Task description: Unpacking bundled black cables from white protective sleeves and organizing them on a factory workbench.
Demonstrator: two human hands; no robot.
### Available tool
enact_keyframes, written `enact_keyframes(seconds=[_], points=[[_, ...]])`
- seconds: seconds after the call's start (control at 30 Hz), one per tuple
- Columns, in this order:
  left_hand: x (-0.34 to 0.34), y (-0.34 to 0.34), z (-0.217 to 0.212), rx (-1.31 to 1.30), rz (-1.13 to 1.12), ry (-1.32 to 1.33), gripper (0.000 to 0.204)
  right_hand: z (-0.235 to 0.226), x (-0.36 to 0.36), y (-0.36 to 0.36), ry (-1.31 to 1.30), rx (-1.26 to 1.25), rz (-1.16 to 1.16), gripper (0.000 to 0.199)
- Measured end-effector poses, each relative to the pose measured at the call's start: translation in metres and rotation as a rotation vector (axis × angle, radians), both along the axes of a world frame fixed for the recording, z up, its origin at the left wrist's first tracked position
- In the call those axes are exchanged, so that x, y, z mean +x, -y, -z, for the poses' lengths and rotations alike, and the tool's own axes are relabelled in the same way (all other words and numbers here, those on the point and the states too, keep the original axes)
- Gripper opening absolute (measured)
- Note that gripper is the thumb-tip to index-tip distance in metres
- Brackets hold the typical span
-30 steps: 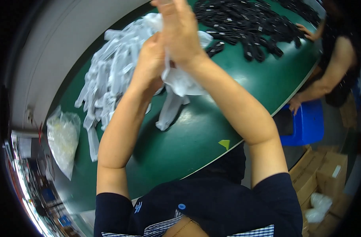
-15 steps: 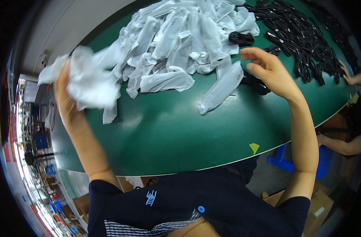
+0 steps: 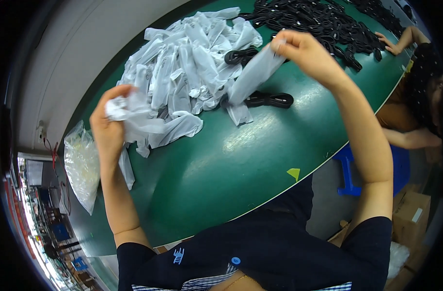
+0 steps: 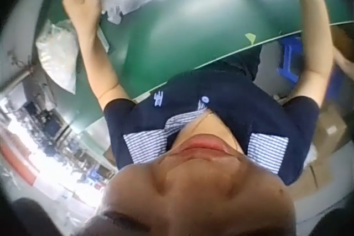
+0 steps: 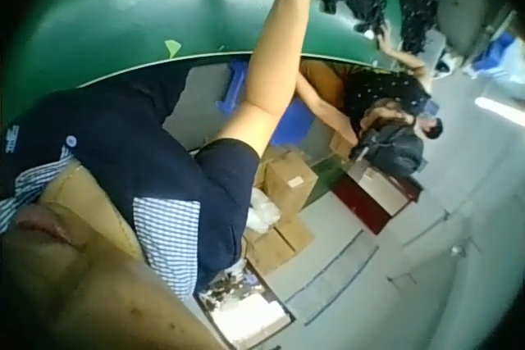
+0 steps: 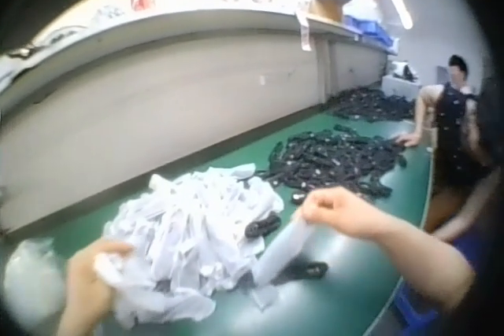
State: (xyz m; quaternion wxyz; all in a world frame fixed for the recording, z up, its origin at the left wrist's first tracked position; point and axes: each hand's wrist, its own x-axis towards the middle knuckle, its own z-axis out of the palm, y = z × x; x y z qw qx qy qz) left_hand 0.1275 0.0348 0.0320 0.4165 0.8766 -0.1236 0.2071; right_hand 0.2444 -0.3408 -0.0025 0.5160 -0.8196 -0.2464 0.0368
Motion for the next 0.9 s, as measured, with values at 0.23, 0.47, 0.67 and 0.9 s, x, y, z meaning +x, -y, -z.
enact_keyframes(seconds=[0.23, 0.47, 0.67, 0.9], points=[[0.070, 0.079, 0.025, 0.345, 0.184, 0.095, 0.045, -0.030, 0.094, 0.049, 0.127, 0.188, 0.444, 0.017], [0.155, 0.081, 0.024, 0.731, -0.186, -0.147, 0.024, 0.009, 0.142, -0.032, 0.181, -0.439, 0.446, 0.042], [0.159, 0.083, 0.041, 0.647, -0.171, -0.135, 0.020, 0.053, 0.142, -0.064, 0.029, -0.532, 0.405, 0.041], [0.144, 0.074, 0.002, -0.498, 0.173, -0.395, 0.018, 0.011, 0.147, -0.022, 0.092, 0.026, 0.338, 0.029]])
